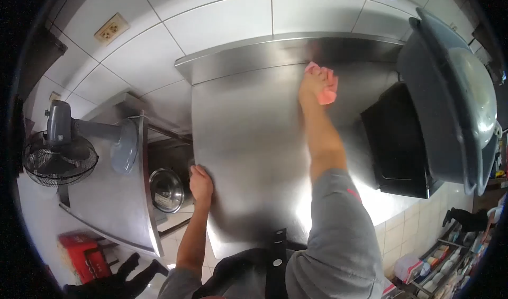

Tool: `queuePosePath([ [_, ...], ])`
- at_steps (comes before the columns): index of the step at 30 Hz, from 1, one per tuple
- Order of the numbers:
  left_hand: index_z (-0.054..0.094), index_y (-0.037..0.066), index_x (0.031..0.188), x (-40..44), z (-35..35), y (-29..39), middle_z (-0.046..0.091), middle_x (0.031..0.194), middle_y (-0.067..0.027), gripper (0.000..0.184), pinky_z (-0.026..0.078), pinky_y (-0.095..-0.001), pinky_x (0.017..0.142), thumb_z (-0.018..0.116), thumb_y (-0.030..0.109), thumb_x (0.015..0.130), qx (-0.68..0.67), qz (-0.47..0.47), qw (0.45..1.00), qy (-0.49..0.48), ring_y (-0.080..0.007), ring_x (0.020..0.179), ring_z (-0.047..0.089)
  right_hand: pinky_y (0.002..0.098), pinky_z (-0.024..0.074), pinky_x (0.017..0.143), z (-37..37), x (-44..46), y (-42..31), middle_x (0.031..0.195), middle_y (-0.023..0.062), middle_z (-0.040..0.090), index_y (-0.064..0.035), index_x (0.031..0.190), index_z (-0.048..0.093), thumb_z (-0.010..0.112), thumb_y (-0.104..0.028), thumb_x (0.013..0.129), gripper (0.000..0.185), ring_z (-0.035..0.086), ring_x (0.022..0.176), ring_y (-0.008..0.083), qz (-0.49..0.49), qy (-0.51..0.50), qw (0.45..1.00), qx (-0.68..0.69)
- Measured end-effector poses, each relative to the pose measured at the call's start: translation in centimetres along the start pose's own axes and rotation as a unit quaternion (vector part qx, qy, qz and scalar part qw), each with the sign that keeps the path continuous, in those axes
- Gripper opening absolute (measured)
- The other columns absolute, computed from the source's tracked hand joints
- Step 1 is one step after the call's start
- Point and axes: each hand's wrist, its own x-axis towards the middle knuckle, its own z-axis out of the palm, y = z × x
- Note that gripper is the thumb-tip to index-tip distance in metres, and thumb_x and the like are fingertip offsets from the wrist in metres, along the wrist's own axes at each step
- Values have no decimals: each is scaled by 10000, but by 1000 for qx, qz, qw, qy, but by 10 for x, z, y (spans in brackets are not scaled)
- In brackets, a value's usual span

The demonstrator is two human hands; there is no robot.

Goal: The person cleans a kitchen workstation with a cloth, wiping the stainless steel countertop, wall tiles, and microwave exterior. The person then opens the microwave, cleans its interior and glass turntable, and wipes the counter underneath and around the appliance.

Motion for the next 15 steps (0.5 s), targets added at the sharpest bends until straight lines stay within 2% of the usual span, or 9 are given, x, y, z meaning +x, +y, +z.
queuePosePath([
  [2, 465, 17, 1005, 2, 2, 3, 651, 809, -281, 338, 495, -566, 683, 301, 311, 1032, -2, -16, 1000, -6, -476, 773, 633, 473, 378, 981, 41, -36, 92, 1021, 104, 621, -127, 973, 589, 447, -270, 895, 216, 579, 970, 245, 14, 63, 997, 39],
  [4, 467, 18, 1006, 3, 5, 2, 649, 805, -283, 342, 492, -573, 677, 302, 316, 1033, -8, -7, 1000, -8, -482, 770, 631, 544, 363, 1000, 61, -70, 221, 1139, 112, 599, -102, 1169, 561, 450, -224, 913, 305, 547, 1088, 297, 20, 11, 997, 78],
  [6, 473, 23, 1002, 2, 2, 1, 651, 816, -282, 350, 489, -579, 676, 296, 323, 1034, -17, -13, 1000, -6, -486, 776, 630, 569, 330, 1030, 73, -96, 313, 1215, 126, 565, -86, 1221, 541, 440, -228, 920, 348, 518, 1147, 323, 102, -11, 985, 135],
  [8, 479, 36, 1001, 6, 3, -2, 653, 827, -280, 364, 487, -582, 682, 284, 342, 1037, -14, -5, 1000, 12, -489, 781, 629, 594, 297, 1059, 76, -105, 353, 1291, 140, 531, -69, 1273, 520, 430, -233, 928, 393, 489, 1206, 348, 195, -3, 964, 178],
  [11, 479, 52, 1004, 1, 3, -7, 656, 828, -270, 381, 488, -580, 689, 273, 371, 1038, -33, -6, 999, 1, -490, 789, 627, 631, 247, 1103, 61, -100, 315, 1404, 161, 480, -43, 1350, 489, 415, -240, 939, 462, 445, 1295, 387, 260, -2, 950, 172],
  [13, 476, 50, 999, 1, 2, -6, 656, 822, -266, 378, 487, -580, 686, 276, 368, 1038, -40, -4, 999, -3, -488, 785, 628, 632, 262, 1093, 47, -79, 246, 1411, 187, 463, -36, 1357, 475, 462, -321, 905, 535, 444, 1293, 399, 263, 6, 965, -3],
  [15, 473, 47, 995, 2, 1, -7, 656, 815, -263, 374, 486, -580, 682, 280, 364, 1038, -47, -1, 999, -5, -485, 782, 628, 632, 278, 1084, 29, -45, 137, 1418, 214, 447, -29, 1364, 461, 510, -402, 870, 621, 442, 1291, 411, 239, 3, 933, -269],
])
